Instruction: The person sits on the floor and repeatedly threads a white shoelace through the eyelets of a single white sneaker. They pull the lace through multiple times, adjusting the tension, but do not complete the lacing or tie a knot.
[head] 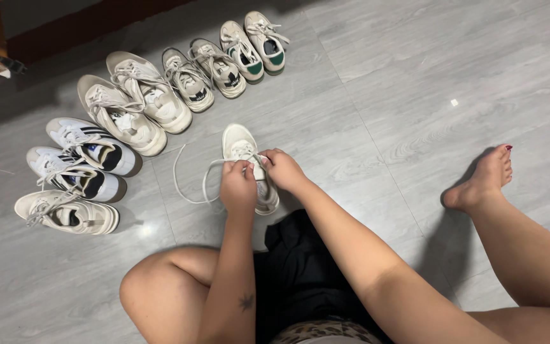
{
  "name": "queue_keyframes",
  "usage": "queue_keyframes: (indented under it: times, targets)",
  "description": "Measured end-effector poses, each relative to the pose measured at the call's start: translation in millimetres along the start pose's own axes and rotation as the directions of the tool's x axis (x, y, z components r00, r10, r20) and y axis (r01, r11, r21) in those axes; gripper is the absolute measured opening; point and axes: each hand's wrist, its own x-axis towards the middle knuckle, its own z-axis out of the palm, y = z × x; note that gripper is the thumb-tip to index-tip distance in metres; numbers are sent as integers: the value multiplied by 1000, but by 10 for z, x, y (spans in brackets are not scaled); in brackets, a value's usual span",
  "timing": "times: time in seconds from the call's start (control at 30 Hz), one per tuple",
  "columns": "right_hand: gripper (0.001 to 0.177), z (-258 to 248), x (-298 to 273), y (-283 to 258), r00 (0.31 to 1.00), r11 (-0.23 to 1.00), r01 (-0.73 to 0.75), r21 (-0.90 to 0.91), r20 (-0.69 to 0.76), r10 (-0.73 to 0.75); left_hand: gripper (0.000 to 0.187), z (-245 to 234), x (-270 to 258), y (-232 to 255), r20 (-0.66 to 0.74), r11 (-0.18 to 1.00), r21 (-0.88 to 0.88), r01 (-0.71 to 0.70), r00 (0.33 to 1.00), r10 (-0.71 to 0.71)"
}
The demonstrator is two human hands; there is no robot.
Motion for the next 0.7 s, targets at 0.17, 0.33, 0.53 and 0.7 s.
queue_keyframes:
  times: [0.17, 0.33, 0.53, 0.7]
  targets:
    - [32, 101, 135, 170, 988, 961, -124, 246, 120, 97, 13, 135, 163, -79, 56, 985, 171, 36, 997, -46]
    - [32, 133, 165, 233, 984, 949, -147, 279, 142, 111, 14, 153, 167, -94, 16, 991, 97, 90, 996, -92]
    - [32, 96, 142, 166, 977, 929, -170, 328, 178, 116, 13, 143, 113, -9, -45, 984, -34, 176, 983, -178]
    - [31, 57, 117, 109, 978, 937, -169, 307, 170, 121, 13, 152, 98, 21, -50, 971, -97, 220, 973, -225]
